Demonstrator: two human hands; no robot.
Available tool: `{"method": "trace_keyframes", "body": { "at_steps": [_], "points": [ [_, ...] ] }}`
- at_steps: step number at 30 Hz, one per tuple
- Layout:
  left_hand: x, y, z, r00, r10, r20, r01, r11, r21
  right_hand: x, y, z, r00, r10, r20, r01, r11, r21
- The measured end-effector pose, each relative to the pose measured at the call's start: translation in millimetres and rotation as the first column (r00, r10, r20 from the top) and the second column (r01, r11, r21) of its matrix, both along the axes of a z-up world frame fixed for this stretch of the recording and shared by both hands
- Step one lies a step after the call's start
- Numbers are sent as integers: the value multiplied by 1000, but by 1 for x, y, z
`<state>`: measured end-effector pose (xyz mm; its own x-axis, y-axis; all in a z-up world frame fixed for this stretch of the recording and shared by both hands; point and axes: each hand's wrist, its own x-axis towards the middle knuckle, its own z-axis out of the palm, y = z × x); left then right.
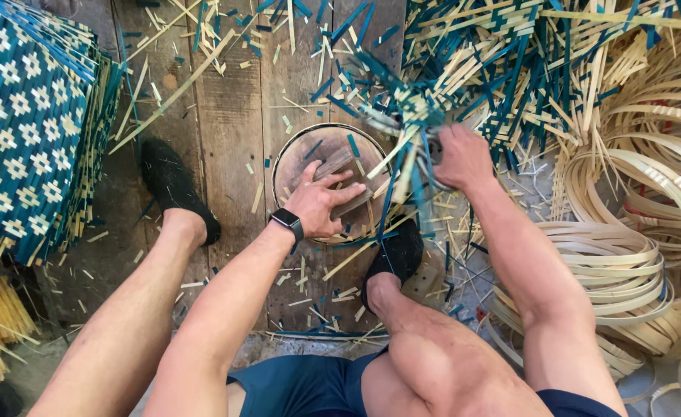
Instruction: The person sits on the floor and repeatedly trims the excess edges of woven bamboo mats using shears. They place a circular bamboo frame on each mat, cut around the frame, and stack the finished pieces.
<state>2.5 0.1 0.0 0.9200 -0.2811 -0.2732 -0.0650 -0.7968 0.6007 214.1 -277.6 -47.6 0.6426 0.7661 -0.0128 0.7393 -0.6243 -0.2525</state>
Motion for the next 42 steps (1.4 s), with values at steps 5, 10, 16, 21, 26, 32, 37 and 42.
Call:
{"method": "trace_keyframes", "body": {
  "at_steps": [5,10,16,21,26,32,37,42],
  "points": [
    [-3,-2,-2,1000,22,-6,-22,1000,-13,2,39,22,990,131,42,-125,985,-121],
    [-2,0,0,999,38,-14,-38,999,-14,10,44,10,987,110,-119,-140,947,-289],
    [4,0,9,999,41,-30,-42,998,-52,87,-10,-23,971,-240,13,240,970,-29],
    [-1,1,7,998,63,7,-63,995,-79,125,-110,-53,606,-678,-417,535,735,-417],
    [-13,-2,-13,997,68,25,-66,996,-62,24,-182,-69,781,-217,-585,3,939,-344],
    [-3,-6,11,998,48,37,-47,999,-25,22,-94,-66,443,-180,-878,-523,744,-416],
    [1,-33,45,988,-96,-125,119,975,190,120,-74,-23,587,-737,-335,548,666,-506],
    [13,-95,3,898,-403,177,376,911,171,112,-72,-29,460,-867,-193,767,497,-405]
  ]
}}
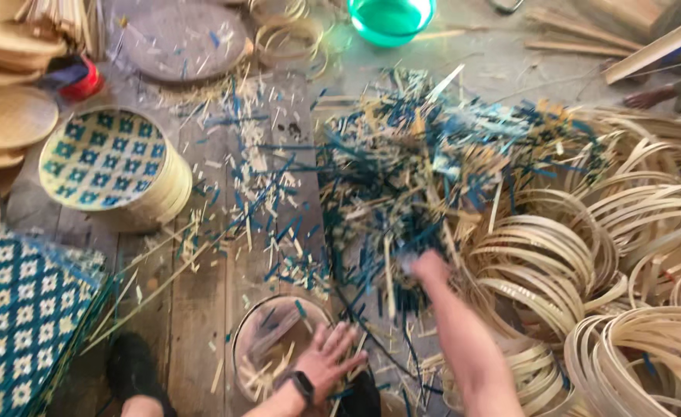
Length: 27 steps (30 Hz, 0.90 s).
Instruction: The person sits on the floor and repeatedly trims the excess edges of woven bamboo mats using shears. They place a circular bamboo frame on each mat, cut around the frame, and stack the finished pieces.
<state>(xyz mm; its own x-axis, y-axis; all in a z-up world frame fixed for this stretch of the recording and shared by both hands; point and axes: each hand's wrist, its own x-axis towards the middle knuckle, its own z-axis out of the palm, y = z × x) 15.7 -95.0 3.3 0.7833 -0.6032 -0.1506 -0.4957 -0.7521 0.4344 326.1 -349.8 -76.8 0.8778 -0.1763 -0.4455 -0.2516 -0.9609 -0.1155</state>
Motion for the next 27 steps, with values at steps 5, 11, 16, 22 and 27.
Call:
{"method": "trace_keyframes", "body": {
  "at_steps": [5,11,16,22,27],
  "points": [
    [37,-48,-78,938,-161,-306,292,843,452,-102,-7,-26,978,88,189,-136,956,260],
    [109,-32,-74,907,76,-415,-63,997,44,-191,-25,-12,972,-186,146,152,964,217],
    [185,18,-29,596,743,305,-558,656,-507,-205,-26,-8,960,-139,243,93,977,192],
    [115,137,-28,616,674,-408,-634,732,250,-212,11,-20,935,79,344,-243,851,465],
    [92,134,-69,395,827,-400,-852,493,178,-220,85,-26,937,213,-277,103,589,802]
  ]
}}
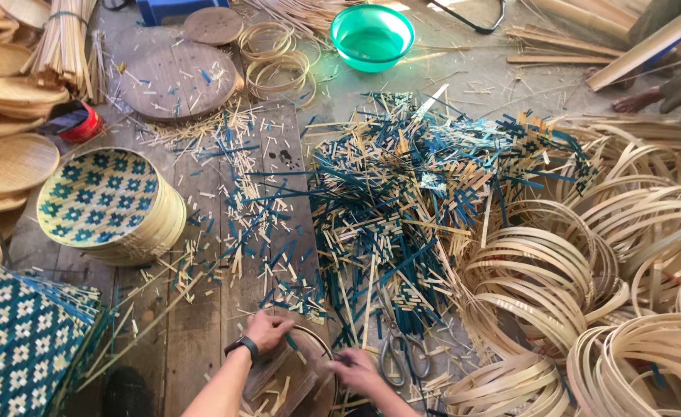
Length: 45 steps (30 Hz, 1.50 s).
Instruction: The person sits on the floor and repeatedly trims the excess edges of woven bamboo mats using shears. They place a circular bamboo frame on each mat, cut around the frame, and stack the finished pieces.
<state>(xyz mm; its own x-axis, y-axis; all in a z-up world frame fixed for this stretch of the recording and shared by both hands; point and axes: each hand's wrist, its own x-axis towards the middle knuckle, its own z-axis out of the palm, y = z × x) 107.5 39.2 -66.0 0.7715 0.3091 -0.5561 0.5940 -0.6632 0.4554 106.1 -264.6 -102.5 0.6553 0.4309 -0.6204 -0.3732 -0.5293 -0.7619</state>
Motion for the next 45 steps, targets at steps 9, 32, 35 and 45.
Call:
{"method": "trace_keyframes", "body": {
  "at_steps": [9,32,35,45],
  "points": [
    [0,-18,-17,997,-58,49,56,998,42,-6,3,-2,867,-338,-366,376,926,34],
    [-113,62,-34,769,629,-113,-624,701,-345,13,-15,35,924,-345,-162,358,932,56],
    [-116,60,-33,813,577,-78,-581,796,-170,-30,-11,17,957,-201,-210,211,977,27],
    [-210,-23,-29,433,876,-212,-869,343,-356,-51,-2,12,927,-242,-286,276,957,85]
  ]
}}
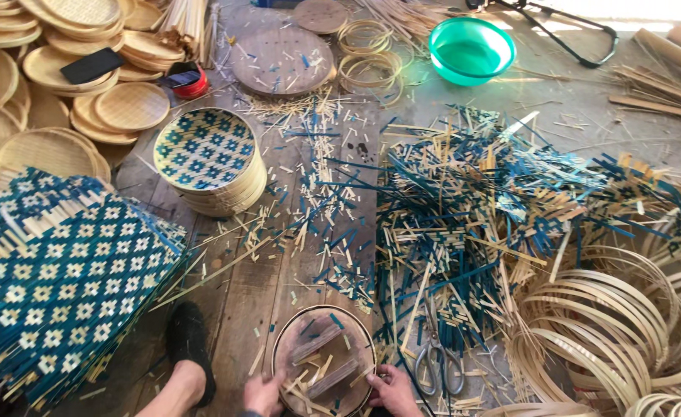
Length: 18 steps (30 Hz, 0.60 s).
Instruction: The person sits on the floor and repeatedly trims the excess edges of woven bamboo mats using shears. They place a circular bamboo frame on each mat, cut around the frame, and stack the finished pieces.
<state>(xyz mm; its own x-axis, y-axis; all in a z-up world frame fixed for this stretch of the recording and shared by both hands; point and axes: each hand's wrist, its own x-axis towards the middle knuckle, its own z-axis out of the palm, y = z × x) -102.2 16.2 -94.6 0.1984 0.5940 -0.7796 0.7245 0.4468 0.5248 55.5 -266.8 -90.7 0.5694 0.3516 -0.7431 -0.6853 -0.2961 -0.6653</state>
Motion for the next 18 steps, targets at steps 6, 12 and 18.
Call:
{"method": "trace_keyframes", "body": {
  "at_steps": [6,12,18],
  "points": [
    [-1,-29,-7,909,404,98,-375,899,-228,21,10,-3,965,21,260,4,995,-95],
    [13,-55,-9,941,336,37,-333,940,-80,38,11,0,990,-5,139,18,996,-93],
    [9,-107,-15,805,557,204,-364,735,-572,27,5,-4,984,-137,-116,144,988,49]
  ]
}}
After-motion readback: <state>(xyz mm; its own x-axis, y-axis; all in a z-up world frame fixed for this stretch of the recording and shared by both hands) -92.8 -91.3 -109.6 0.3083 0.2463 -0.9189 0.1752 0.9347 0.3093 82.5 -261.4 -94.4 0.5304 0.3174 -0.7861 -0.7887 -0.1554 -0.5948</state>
